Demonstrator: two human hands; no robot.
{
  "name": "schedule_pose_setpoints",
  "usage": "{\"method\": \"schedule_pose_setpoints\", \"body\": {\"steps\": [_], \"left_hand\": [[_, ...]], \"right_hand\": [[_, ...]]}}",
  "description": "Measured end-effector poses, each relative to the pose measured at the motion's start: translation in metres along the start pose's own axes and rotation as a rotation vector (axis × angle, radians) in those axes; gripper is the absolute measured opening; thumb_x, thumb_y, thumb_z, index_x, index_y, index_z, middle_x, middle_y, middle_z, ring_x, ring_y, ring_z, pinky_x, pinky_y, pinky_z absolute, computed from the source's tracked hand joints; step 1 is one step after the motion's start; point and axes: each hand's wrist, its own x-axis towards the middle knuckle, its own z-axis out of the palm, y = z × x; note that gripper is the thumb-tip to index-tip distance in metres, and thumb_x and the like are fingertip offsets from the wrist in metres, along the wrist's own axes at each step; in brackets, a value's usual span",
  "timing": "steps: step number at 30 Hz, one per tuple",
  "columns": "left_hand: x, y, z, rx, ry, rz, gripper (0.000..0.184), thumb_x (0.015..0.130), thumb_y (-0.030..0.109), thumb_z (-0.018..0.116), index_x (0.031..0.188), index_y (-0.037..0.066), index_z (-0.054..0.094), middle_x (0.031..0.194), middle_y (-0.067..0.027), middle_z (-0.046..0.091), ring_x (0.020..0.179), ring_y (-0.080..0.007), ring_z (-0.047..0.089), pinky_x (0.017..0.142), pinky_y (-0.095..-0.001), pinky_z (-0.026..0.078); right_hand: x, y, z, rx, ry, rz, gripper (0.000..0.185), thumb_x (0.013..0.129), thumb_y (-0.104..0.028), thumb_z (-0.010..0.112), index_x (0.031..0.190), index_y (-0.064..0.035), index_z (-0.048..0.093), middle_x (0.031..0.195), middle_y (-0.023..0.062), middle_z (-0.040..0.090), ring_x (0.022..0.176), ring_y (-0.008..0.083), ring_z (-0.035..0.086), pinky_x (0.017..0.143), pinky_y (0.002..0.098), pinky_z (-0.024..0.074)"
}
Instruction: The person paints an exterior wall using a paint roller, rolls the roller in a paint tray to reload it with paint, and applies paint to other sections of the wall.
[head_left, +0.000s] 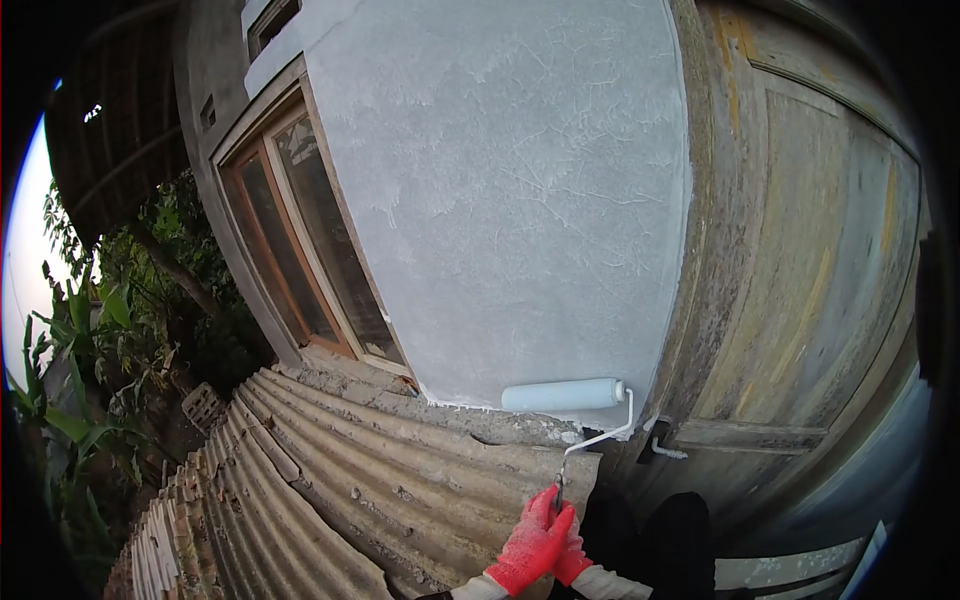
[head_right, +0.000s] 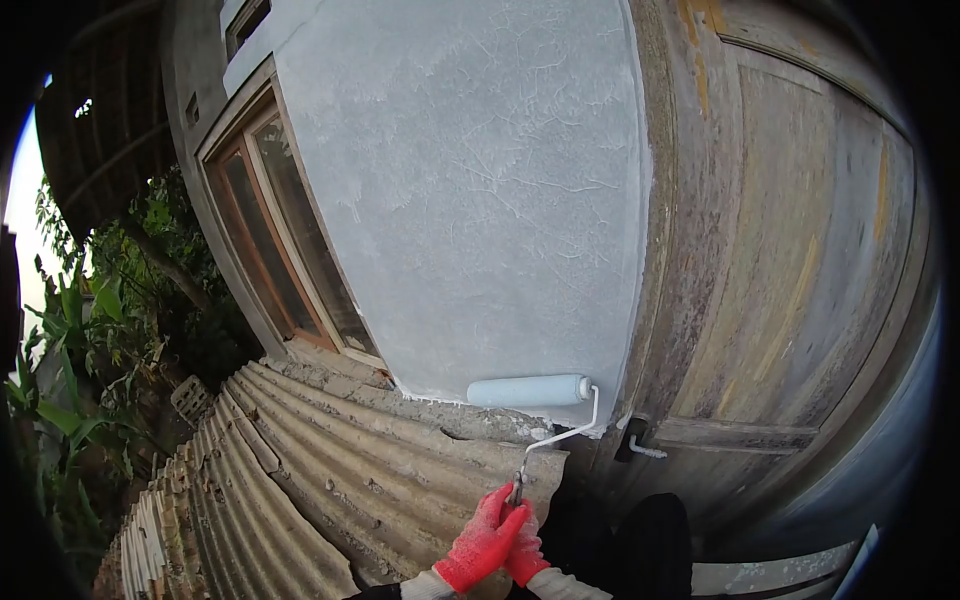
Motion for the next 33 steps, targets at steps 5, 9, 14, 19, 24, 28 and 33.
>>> {"method": "schedule_pose_setpoints", "body": {"steps": [5, 9, 14, 19, 24, 28, 33], "left_hand": [[0.013, -0.010, 0.003, 0.169, 0.103, 0.070, 0.058, 0.091, 0.036, 0.058, 0.134, 0.001, 0.043, 0.133, -0.0218, 0.045, 0.120, -0.0353, 0.049, 0.099, -0.0406, 0.041], [0.014, 0.015, -0.016, 0.176, 0.116, 0.079, 0.055, 0.091, 0.033, 0.058, 0.134, 0.001, 0.044, 0.133, -0.0224, 0.045, 0.122, -0.0362, 0.047, 0.100, -0.0408, 0.040], [0.021, 0.040, -0.036, 0.148, 0.365, 0.363, 0.050, 0.092, 0.024, 0.057, 0.134, 0.000, 0.042, 0.133, -0.0228, 0.045, 0.123, -0.0368, 0.046, 0.101, -0.0402, 0.040], [0.013, 0.080, -0.062, 0.118, 0.478, 0.577, 0.054, 0.092, 0.008, 0.050, 0.140, -0.006, 0.029, 0.141, -0.0229, 0.034, 0.132, -0.0343, 0.034, 0.110, -0.0410, 0.027], [-0.003, 0.088, -0.066, 0.137, 0.460, 0.610, 0.054, 0.090, 0.003, 0.047, 0.141, -0.006, 0.028, 0.142, -0.0228, 0.034, 0.132, -0.0337, 0.033, 0.110, -0.0407, 0.026], [-0.004, 0.083, -0.064, 0.080, 0.439, 0.609, 0.056, 0.090, 0.002, 0.048, 0.142, -0.005, 0.027, 0.143, -0.0227, 0.033, 0.132, -0.0337, 0.033, 0.110, -0.0404, 0.026], [-0.004, 0.088, -0.064, 0.029, 0.429, 0.656, 0.057, 0.090, 0.004, 0.050, 0.142, -0.005, 0.027, 0.143, -0.0235, 0.033, 0.134, -0.0353, 0.032, 0.111, -0.0416, 0.025]], "right_hand": [[0.008, 0.089, -0.014, 0.052, 0.022, 0.075, 0.032, 0.099, -0.016, 0.046, 0.129, -0.0076, 0.044, 0.119, 0.0038, 0.051, 0.109, 0.0181, 0.050, 0.095, 0.0312, 0.0411], [0.035, 0.082, 0.007, 0.137, 0.131, 0.127, 0.022, 0.099, -0.017, 0.047, 0.119, -0.0080, 0.046, 0.106, 0.0018, 0.051, 0.096, 0.0152, 0.050, 0.084, 0.0293, 0.0428], [0.086, -0.003, 0.057, 0.076, 0.189, -0.029, 0.012, 0.099, -0.019, 0.048, 0.107, -0.0085, 0.047, 0.090, -0.0007, 0.051, 0.080, 0.0116, 0.051, 0.070, 0.0269, 0.0450], [0.154, -0.147, 0.104, 0.231, 0.181, -0.034, 0.018, 0.098, -0.025, 0.050, 0.091, -0.0104, 0.044, 0.064, -0.0014, 0.045, 0.048, 0.0086, 0.043, 0.043, 0.0266, 0.0388], [0.232, -0.325, 0.144, 0.107, 0.045, -0.383, 0.024, 0.096, -0.032, 0.051, 0.092, -0.0102, 0.042, 0.065, -0.0014, 0.044, 0.048, 0.0089, 0.043, 0.043, 0.0277, 0.0396], [0.297, -0.477, 0.176, -0.179, 0.112, -0.657, 0.039, 0.094, -0.042, 0.045, 0.094, -0.0031, 0.051, 0.068, 0.0079, 0.059, 0.060, 0.0183, 0.059, 0.056, 0.0327, 0.0475], [0.284, -0.515, 0.167, 0.058, -0.094, -0.769, 0.024, 0.093, -0.026, 0.057, 0.078, -0.0078, 0.049, 0.066, -0.0001, 0.050, 0.052, 0.0090, 0.046, 0.049, 0.0235, 0.0408]]}}
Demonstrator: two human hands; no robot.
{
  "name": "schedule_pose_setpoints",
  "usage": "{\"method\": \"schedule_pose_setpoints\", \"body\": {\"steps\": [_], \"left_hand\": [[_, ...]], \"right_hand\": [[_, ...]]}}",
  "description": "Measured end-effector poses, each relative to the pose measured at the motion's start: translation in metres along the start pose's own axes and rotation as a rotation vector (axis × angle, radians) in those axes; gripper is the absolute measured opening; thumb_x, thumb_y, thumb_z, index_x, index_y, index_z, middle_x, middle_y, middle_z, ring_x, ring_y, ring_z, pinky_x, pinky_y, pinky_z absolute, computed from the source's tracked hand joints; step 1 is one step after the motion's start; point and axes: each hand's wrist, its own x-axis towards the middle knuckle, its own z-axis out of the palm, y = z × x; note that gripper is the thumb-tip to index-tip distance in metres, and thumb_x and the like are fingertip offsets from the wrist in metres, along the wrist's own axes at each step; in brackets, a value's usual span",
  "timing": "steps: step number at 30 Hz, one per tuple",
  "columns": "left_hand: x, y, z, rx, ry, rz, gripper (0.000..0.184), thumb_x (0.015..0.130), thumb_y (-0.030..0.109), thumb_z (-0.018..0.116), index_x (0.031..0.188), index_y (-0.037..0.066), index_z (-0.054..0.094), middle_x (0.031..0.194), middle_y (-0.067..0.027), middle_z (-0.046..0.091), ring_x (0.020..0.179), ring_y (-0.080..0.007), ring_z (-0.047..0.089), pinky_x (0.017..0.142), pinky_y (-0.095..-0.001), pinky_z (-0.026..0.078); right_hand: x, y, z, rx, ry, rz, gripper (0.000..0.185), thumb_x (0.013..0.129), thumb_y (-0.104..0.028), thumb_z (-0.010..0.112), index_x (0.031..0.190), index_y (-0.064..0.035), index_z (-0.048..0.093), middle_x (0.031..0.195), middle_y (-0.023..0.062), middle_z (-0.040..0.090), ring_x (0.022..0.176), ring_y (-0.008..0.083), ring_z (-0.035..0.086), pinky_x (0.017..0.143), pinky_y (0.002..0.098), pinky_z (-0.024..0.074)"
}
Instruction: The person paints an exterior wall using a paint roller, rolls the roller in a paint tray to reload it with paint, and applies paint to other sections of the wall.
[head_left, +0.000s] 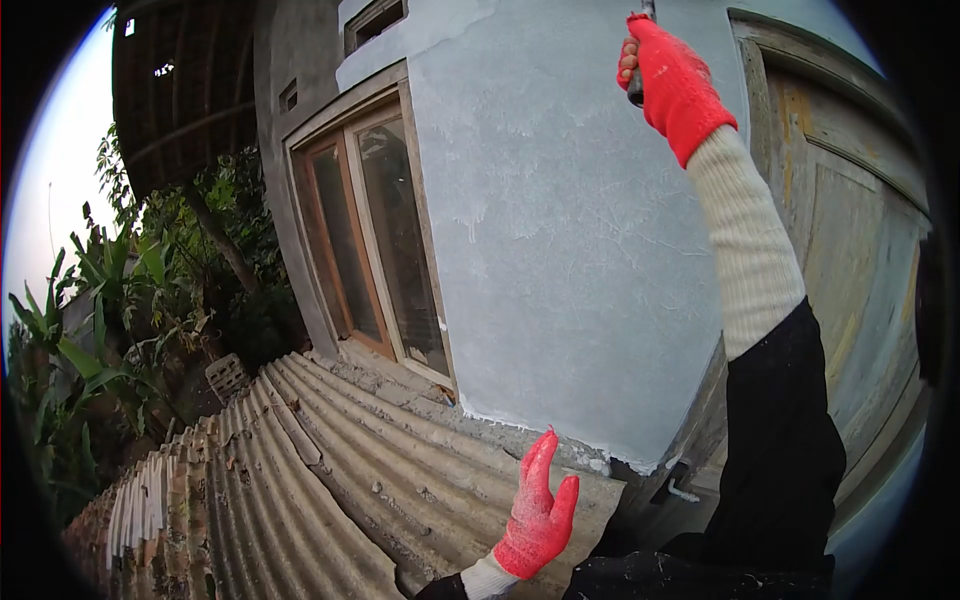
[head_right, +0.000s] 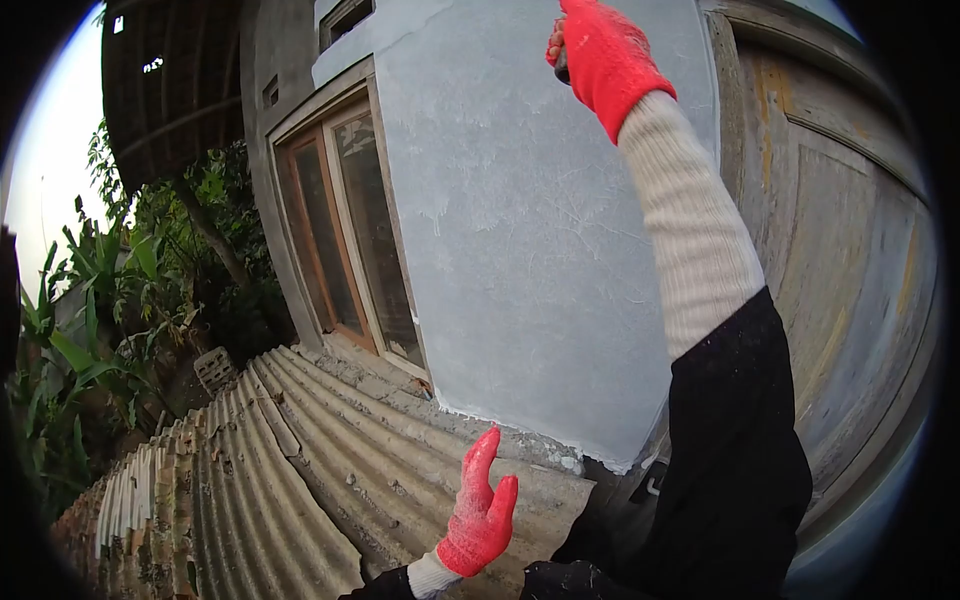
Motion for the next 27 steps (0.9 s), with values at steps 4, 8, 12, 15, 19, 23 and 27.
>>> {"method": "schedule_pose_setpoints", "body": {"steps": [4, 8, 12, 15, 19, 23, 27], "left_hand": [[-0.008, -0.001, 0.006, -0.075, 0.028, -0.060, 0.057, 0.090, 0.004, 0.050, 0.141, -0.005, 0.027, 0.144, -0.0244, 0.031, 0.135, -0.0375, 0.030, 0.111, -0.0430, 0.024], [-0.034, -0.019, 0.004, -0.105, 0.030, 0.008, 0.058, 0.091, 0.007, 0.050, 0.142, -0.006, 0.026, 0.145, -0.0252, 0.030, 0.136, -0.0387, 0.028, 0.112, -0.0437, 0.023], [-0.071, -0.037, -0.001, -0.138, -0.078, -0.107, 0.057, 0.093, 0.012, 0.049, 0.142, -0.005, 0.026, 0.145, -0.0249, 0.031, 0.136, -0.0375, 0.030, 0.112, -0.0421, 0.025], [-0.095, -0.053, -0.001, -0.070, -0.160, -0.174, 0.055, 0.094, 0.016, 0.049, 0.141, -0.003, 0.029, 0.143, -0.0240, 0.034, 0.134, -0.0363, 0.033, 0.110, -0.0397, 0.028], [-0.109, -0.073, 0.003, -0.034, -0.144, -0.294, 0.051, 0.095, 0.023, 0.050, 0.137, -0.002, 0.035, 0.139, -0.0244, 0.037, 0.130, -0.0382, 0.038, 0.108, -0.0393, 0.032], [-0.112, -0.082, 0.006, 0.053, -0.066, -0.419, 0.051, 0.096, 0.029, 0.048, 0.137, 0.000, 0.037, 0.139, -0.0232, 0.038, 0.128, -0.0388, 0.040, 0.106, -0.0404, 0.035], [-0.102, -0.094, 0.003, 0.067, 0.000, -0.447, 0.051, 0.096, 0.029, 0.051, 0.136, 0.001, 0.039, 0.139, -0.0216, 0.040, 0.129, -0.0359, 0.041, 0.106, -0.0398, 0.034]], "right_hand": [[-0.161, 0.043, -0.037, -0.037, 0.022, 0.209, 0.018, 0.094, -0.028, 0.055, 0.093, -0.0102, 0.052, 0.064, -0.0044, 0.046, 0.047, 0.0057, 0.041, 0.043, 0.0221, 0.0364], [-0.356, 0.100, -0.075, 0.055, 0.127, 0.669, 0.011, 0.095, -0.016, 0.049, 0.104, -0.0106, 0.046, 0.060, -0.0006, 0.043, 0.039, 0.0108, 0.039, 0.038, 0.0282, 0.0363], [-0.495, 0.153, -0.102, -0.189, 0.124, 0.768, 0.008, 0.096, -0.016, 0.052, 0.102, -0.0107, 0.050, 0.074, -0.0041, 0.051, 0.059, 0.0081, 0.050, 0.051, 0.0241, 0.0413], [-0.528, 0.159, -0.094, 0.206, 0.274, 0.921, 0.006, 0.095, -0.017, 0.054, 0.097, -0.0116, 0.053, 0.082, -0.0032, 0.054, 0.070, 0.0091, 0.055, 0.058, 0.0242, 0.0443], [-0.543, 0.169, -0.089, 0.168, 0.328, 1.036, 0.006, 0.095, -0.016, 0.055, 0.099, -0.0119, 0.052, 0.082, -0.0019, 0.053, 0.072, 0.0102, 0.055, 0.060, 0.0261, 0.0475], [-0.557, 0.193, -0.091, 0.200, 0.315, 1.027, 0.007, 0.094, -0.015, 0.056, 0.099, -0.0121, 0.051, 0.082, -0.0019, 0.053, 0.070, 0.0111, 0.054, 0.059, 0.0263, 0.0469], [-0.559, 0.233, -0.088, 0.142, 0.282, 1.009, 0.007, 0.094, -0.016, 0.056, 0.099, -0.0137, 0.050, 0.084, -0.0023, 0.051, 0.074, 0.0120, 0.053, 0.059, 0.0269, 0.0470]]}}
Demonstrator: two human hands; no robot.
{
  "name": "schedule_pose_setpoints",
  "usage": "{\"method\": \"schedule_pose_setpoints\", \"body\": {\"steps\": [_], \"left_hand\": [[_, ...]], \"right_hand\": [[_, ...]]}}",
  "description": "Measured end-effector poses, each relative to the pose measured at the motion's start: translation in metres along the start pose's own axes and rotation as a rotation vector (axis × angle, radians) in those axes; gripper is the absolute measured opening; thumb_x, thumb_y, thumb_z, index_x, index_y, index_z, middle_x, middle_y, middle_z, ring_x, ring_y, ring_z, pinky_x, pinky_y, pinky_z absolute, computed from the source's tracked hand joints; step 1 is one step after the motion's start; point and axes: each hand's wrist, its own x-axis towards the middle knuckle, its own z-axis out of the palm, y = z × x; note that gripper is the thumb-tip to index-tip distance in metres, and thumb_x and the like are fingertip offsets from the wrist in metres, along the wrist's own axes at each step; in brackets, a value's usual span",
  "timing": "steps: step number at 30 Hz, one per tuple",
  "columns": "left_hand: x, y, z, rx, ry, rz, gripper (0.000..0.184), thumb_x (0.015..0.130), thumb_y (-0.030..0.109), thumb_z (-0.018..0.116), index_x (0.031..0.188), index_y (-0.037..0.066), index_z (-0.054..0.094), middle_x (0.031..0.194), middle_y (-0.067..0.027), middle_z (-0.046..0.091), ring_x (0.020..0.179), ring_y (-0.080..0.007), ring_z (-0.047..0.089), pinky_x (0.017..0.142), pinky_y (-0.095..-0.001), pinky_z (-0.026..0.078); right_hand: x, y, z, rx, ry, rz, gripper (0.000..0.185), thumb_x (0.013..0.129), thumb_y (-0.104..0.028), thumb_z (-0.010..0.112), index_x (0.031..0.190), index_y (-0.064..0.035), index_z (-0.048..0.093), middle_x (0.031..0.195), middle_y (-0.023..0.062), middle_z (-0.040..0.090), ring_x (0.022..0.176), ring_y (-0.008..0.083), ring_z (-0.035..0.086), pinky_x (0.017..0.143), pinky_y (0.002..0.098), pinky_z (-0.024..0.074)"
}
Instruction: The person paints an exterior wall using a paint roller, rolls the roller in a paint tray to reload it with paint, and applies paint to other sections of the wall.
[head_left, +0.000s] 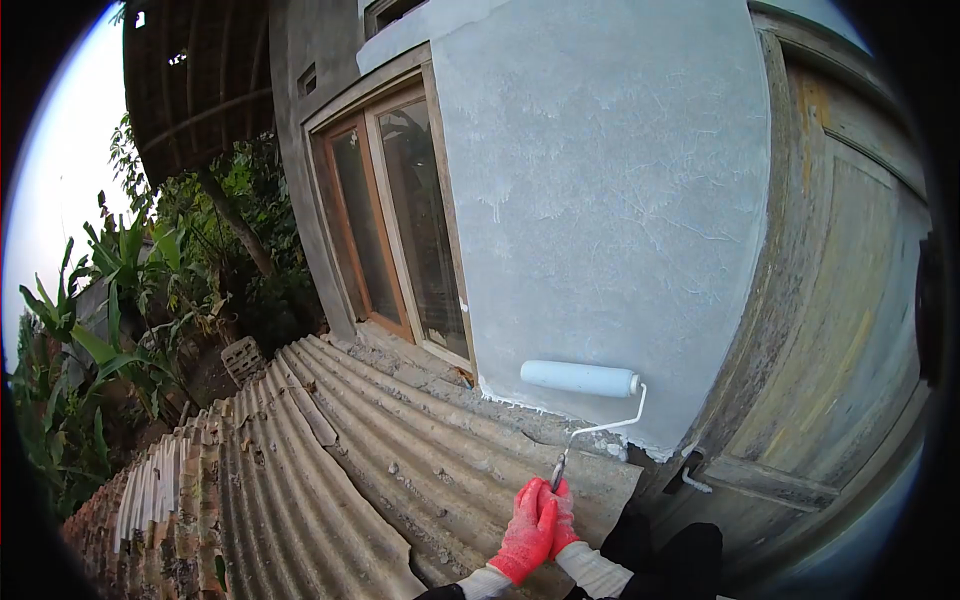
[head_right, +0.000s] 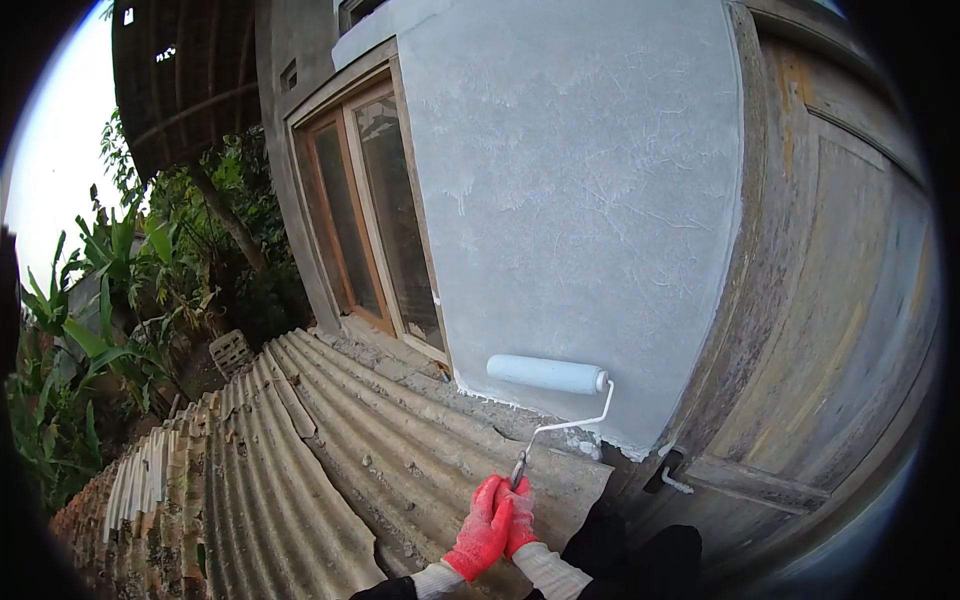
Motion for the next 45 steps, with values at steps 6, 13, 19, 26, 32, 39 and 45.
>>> {"method": "schedule_pose_setpoints", "body": {"steps": [6, 13, 19, 26, 32, 39, 45], "left_hand": [[0.016, -0.009, 0.003, -0.009, -0.060, 0.075, 0.049, 0.095, 0.027, 0.050, 0.137, 0.003, 0.039, 0.138, -0.0216, 0.041, 0.130, -0.0343, 0.038, 0.108, -0.0411, 0.031], [0.022, 0.030, -0.005, -0.012, 0.123, 0.199, 0.055, 0.098, 0.027, 0.047, 0.142, -0.002, 0.030, 0.141, -0.0244, 0.036, 0.133, -0.0359, 0.032, 0.110, -0.0381, 0.027], [0.023, 0.071, -0.022, -0.044, 0.098, 0.182, 0.054, 0.098, 0.021, 0.046, 0.142, -0.005, 0.028, 0.144, -0.0257, 0.032, 0.136, -0.0398, 0.026, 0.112, -0.0423, 0.023], [0.020, 0.087, -0.031, -0.027, 0.069, 0.254, 0.051, 0.099, 0.019, 0.044, 0.142, -0.005, 0.029, 0.143, -0.0244, 0.034, 0.135, -0.0373, 0.030, 0.112, -0.0412, 0.023], [0.020, 0.093, -0.032, -0.143, 0.096, 0.271, 0.050, 0.100, 0.017, 0.041, 0.142, -0.005, 0.027, 0.143, -0.0243, 0.034, 0.134, -0.0365, 0.031, 0.111, -0.0418, 0.025], [0.003, 0.087, -0.042, 0.051, 0.121, 0.342, 0.054, 0.095, 0.008, 0.046, 0.142, -0.006, 0.025, 0.145, -0.0249, 0.029, 0.135, -0.0401, 0.027, 0.112, -0.0430, 0.023], [-0.002, 0.085, -0.046, -0.084, 0.162, 0.224, 0.053, 0.097, 0.015, 0.045, 0.142, -0.006, 0.026, 0.144, -0.0244, 0.030, 0.134, -0.0379, 0.029, 0.111, -0.0412, 0.025]], "right_hand": [[0.040, -0.004, 0.019, 0.004, 0.206, -0.044, 0.007, 0.092, -0.011, 0.054, 0.096, -0.0116, 0.048, 0.073, 0.0004, 0.050, 0.060, 0.0139, 0.051, 0.050, 0.0303, 0.0438], [0.082, -0.054, 0.058, -0.049, 0.202, -0.097, 0.012, 0.089, -0.017, 0.058, 0.091, -0.0096, 0.048, 0.062, 0.0024, 0.048, 0.042, 0.0156, 0.046, 0.038, 0.0327, 0.0390], [0.094, -0.272, 0.166, -0.201, -0.020, -0.366, 0.016, 0.092, -0.022, 0.055, 0.092, -0.0111, 0.044, 0.057, 0.0001, 0.043, 0.040, 0.0127, 0.042, 0.037, 0.0312, 0.0374], [0.106, -0.524, 0.303, -0.450, -0.206, -0.798, 0.025, 0.091, -0.029, 0.055, 0.087, -0.0061, 0.047, 0.064, 0.0037, 0.051, 0.053, 0.0143, 0.052, 0.053, 0.0309, 0.0455], [0.079, -0.484, 0.275, -0.366, -0.197, -0.874, 0.025, 0.092, -0.029, 0.058, 0.090, -0.0067, 0.046, 0.064, 0.0004, 0.048, 0.053, 0.0106, 0.049, 0.053, 0.0285, 0.0455], [0.027, -0.204, 0.120, -0.122, -0.143, -0.261, 0.005, 0.093, -0.011, 0.051, 0.091, -0.0082, 0.047, 0.058, 0.0016, 0.047, 0.041, 0.0129, 0.045, 0.039, 0.0296, 0.0400], [0.012, -0.059, 0.060, -0.194, 0.045, 0.169, 0.014, 0.090, -0.019, 0.054, 0.097, -0.0096, 0.046, 0.059, 0.0017, 0.047, 0.043, 0.0157, 0.047, 0.041, 0.0333, 0.0406]]}}
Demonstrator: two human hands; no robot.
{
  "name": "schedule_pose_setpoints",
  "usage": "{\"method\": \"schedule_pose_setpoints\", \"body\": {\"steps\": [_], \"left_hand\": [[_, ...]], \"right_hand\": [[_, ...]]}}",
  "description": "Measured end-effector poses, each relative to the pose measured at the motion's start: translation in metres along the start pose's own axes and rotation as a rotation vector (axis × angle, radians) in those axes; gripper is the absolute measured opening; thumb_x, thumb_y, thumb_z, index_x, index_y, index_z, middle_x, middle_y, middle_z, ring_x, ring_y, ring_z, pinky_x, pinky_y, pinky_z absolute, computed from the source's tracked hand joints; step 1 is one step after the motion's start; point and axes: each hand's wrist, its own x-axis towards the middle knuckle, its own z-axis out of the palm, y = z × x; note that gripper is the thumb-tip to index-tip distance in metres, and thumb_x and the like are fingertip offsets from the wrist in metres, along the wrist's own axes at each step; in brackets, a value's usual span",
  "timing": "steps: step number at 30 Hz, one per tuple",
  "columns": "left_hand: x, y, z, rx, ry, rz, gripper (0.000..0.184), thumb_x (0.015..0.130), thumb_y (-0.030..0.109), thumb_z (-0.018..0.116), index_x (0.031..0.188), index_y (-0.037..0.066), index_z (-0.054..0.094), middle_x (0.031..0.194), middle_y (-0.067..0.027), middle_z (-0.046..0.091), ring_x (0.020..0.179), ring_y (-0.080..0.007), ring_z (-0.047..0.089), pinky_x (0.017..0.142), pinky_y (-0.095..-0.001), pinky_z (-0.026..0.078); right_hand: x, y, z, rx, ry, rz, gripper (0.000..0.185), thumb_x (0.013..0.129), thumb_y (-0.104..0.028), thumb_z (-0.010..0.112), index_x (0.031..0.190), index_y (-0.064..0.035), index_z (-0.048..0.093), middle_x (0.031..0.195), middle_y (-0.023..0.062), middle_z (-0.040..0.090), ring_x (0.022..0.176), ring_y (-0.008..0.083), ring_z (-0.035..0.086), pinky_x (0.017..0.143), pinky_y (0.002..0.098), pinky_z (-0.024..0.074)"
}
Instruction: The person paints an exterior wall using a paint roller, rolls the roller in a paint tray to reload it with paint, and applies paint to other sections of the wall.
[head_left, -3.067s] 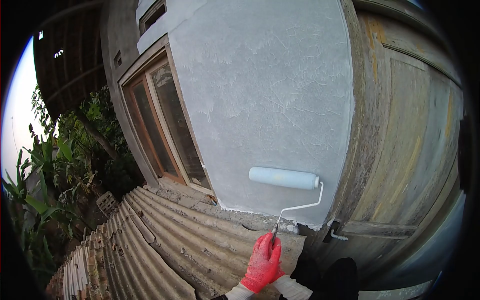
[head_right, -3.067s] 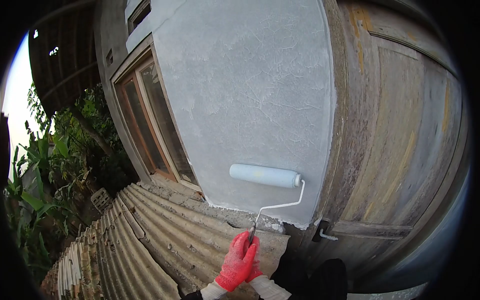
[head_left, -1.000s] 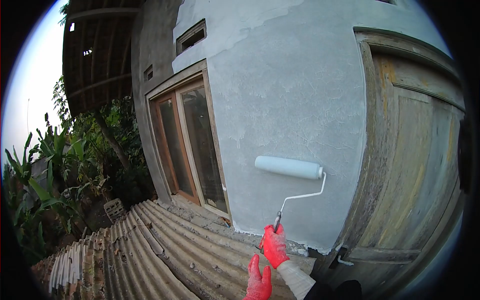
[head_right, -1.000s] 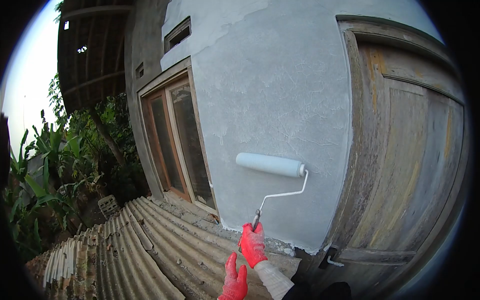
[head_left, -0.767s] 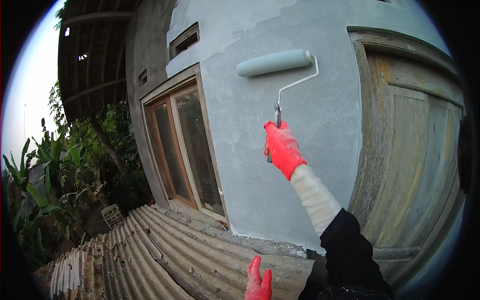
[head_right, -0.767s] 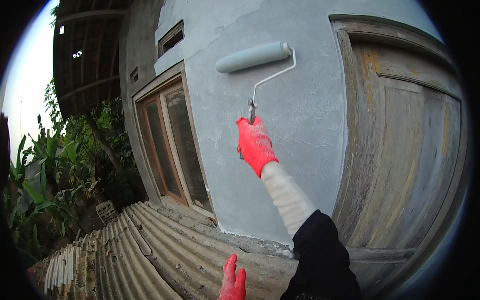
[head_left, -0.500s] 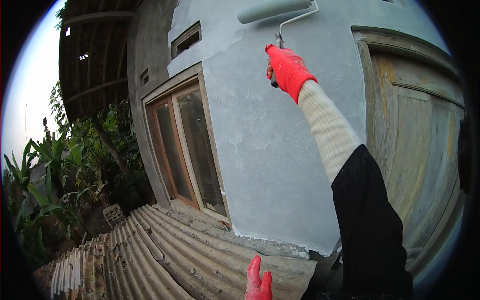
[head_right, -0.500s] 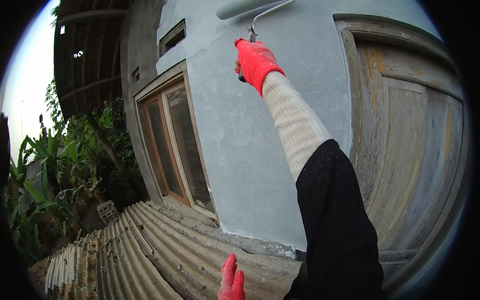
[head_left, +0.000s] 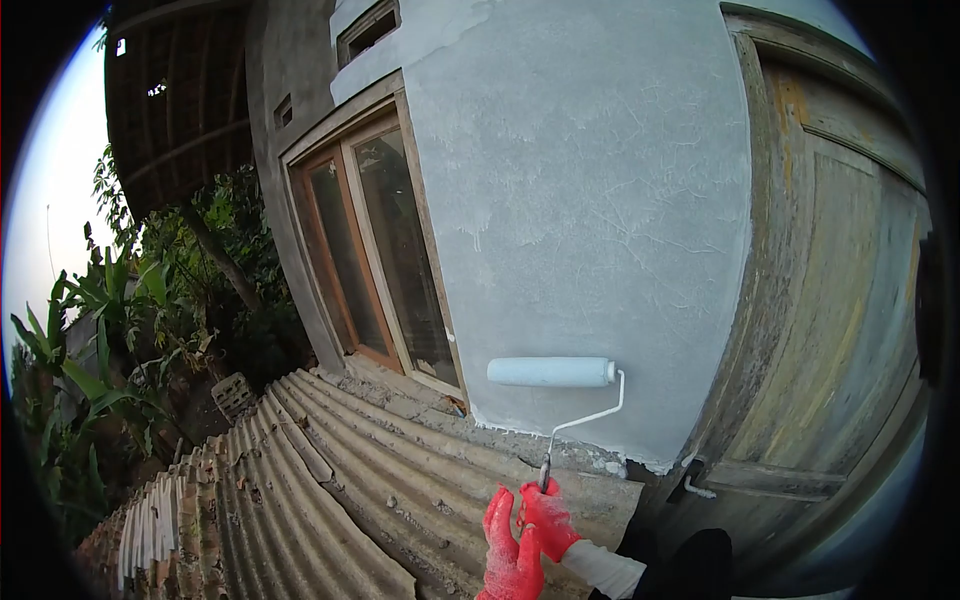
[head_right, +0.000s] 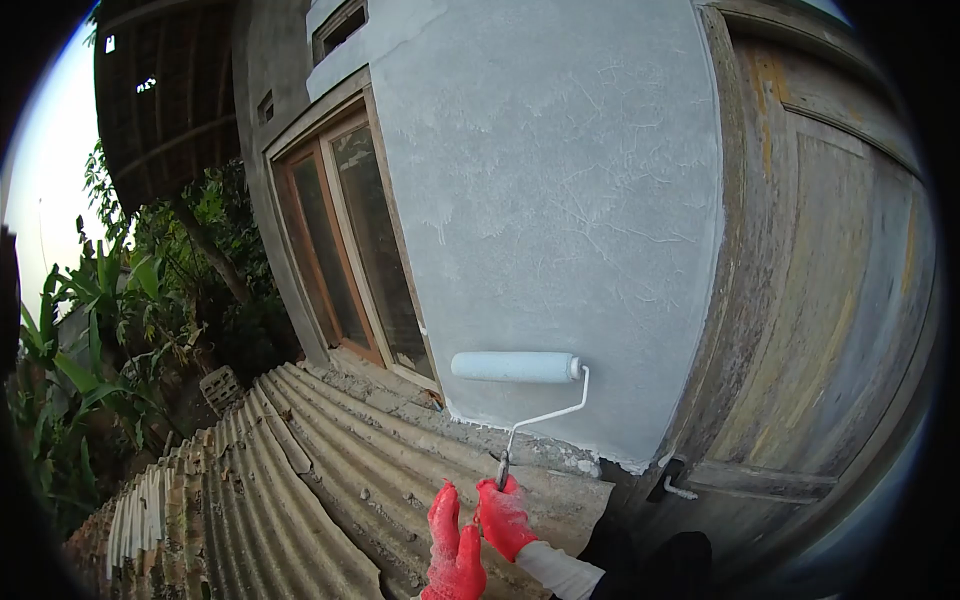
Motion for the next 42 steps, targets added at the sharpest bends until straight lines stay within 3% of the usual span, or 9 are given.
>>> {"method": "schedule_pose_setpoints", "body": {"steps": [5, 7, 15, 19, 25, 31, 34, 37, 42], "left_hand": [[-0.003, -0.008, 0.002, 0.068, 0.006, 0.108, 0.052, 0.099, 0.019, 0.044, 0.142, -0.005, 0.028, 0.143, -0.0230, 0.031, 0.132, -0.0357, 0.033, 0.110, -0.0398, 0.027], [-0.002, -0.015, 0.006, -0.030, 0.000, 0.006, 0.050, 0.099, 0.018, 0.044, 0.142, -0.004, 0.028, 0.142, -0.0224, 0.032, 0.130, -0.0352, 0.035, 0.109, -0.0399, 0.029], [0.013, 0.003, -0.010, 0.112, 0.039, 0.102, 0.049, 0.099, 0.018, 0.044, 0.141, -0.003, 0.032, 0.143, -0.0209, 0.034, 0.132, -0.0346, 0.033, 0.110, -0.0401, 0.027], [0.008, 0.003, -0.027, 0.175, 0.052, 0.020, 0.048, 0.099, 0.018, 0.043, 0.141, -0.003, 0.032, 0.145, -0.0208, 0.032, 0.134, -0.0346, 0.031, 0.111, -0.0400, 0.025], [0.001, 0.004, -0.039, 0.181, 0.137, 0.055, 0.046, 0.099, 0.013, 0.041, 0.140, -0.004, 0.032, 0.145, -0.0214, 0.032, 0.135, -0.0341, 0.031, 0.111, -0.0393, 0.025], [0.008, 0.001, -0.051, 0.144, 0.146, 0.089, 0.047, 0.098, 0.009, 0.043, 0.142, -0.003, 0.031, 0.148, -0.0195, 0.031, 0.136, -0.0320, 0.031, 0.111, -0.0390, 0.025], [0.022, 0.011, -0.049, 0.030, 0.119, 0.047, 0.050, 0.099, 0.009, 0.042, 0.144, -0.002, 0.026, 0.149, -0.0159, 0.031, 0.137, -0.0260, 0.030, 0.113, -0.0384, 0.025], [0.035, 0.025, -0.038, -0.099, 0.141, 0.067, 0.049, 0.098, 0.012, 0.047, 0.142, -0.001, 0.031, 0.144, -0.0176, 0.036, 0.134, -0.0292, 0.035, 0.111, -0.0376, 0.029], [0.062, 0.038, -0.019, -0.141, 0.043, -0.061, 0.051, 0.096, 0.018, 0.051, 0.140, 0.000, 0.034, 0.139, -0.0186, 0.041, 0.131, -0.0290, 0.038, 0.108, -0.0391, 0.032]], "right_hand": [[0.039, 0.062, 0.011, -0.054, 0.102, 0.133, 0.021, 0.087, -0.026, 0.058, 0.096, -0.0096, 0.049, 0.070, 0.0052, 0.055, 0.052, 0.0175, 0.053, 0.046, 0.0348, 0.0434], [0.082, 0.123, 0.007, -0.248, 0.290, -0.106, 0.023, 0.085, -0.026, 0.060, 0.097, -0.0094, 0.050, 0.071, 0.0064, 0.057, 0.053, 0.0169, 0.053, 0.048, 0.0348, 0.0429], [0.140, 0.137, 0.043, -0.050, 0.316, -0.041, 0.023, 0.082, -0.023, 0.065, 0.095, -0.0102, 0.051, 0.063, 0.0030, 0.054, 0.045, 0.0162, 0.048, 0.042, 0.0337, 0.0392], [0.091, 0.029, 0.108, 0.307, 0.150, -0.110, 0.019, 0.084, -0.021, 0.064, 0.092, -0.0127, 0.049, 0.058, 0.0001, 0.048, 0.039, 0.0162, 0.044, 0.037, 0.0330, 0.0375], [0.094, -0.156, 0.189, 0.332, -0.069, -0.356, 0.017, 0.089, -0.018, 0.059, 0.095, -0.0072, 0.047, 0.056, 0.0019, 0.045, 0.040, 0.0149, 0.043, 0.037, 0.0329, 0.0381], [0.042, -0.430, 0.219, -0.067, -0.108, -0.876, 0.032, 0.088, -0.032, 0.058, 0.096, -0.0032, 0.047, 0.064, 0.0085, 0.054, 0.053, 0.0204, 0.054, 0.050, 0.0365, 0.0444], [0.028, -0.506, 0.200, -0.254, -0.167, -0.998, 0.026, 0.090, -0.029, 0.057, 0.094, -0.0048, 0.047, 0.064, 0.0055, 0.052, 0.053, 0.0166, 0.052, 0.050, 0.0338, 0.0447], [0.009, -0.463, 0.165, -0.149, -0.200, -1.010, 0.023, 0.091, -0.025, 0.058, 0.091, -0.0059, 0.046, 0.061, 0.0017, 0.047, 0.052, 0.0126, 0.048, 0.049, 0.0307, 0.0437], [0.000, -0.260, 0.089, -0.014, -0.224, -0.666, 0.010, 0.090, -0.016, 0.056, 0.089, -0.0076, 0.051, 0.055, 0.0001, 0.047, 0.040, 0.0115, 0.045, 0.038, 0.0287, 0.0380]]}}
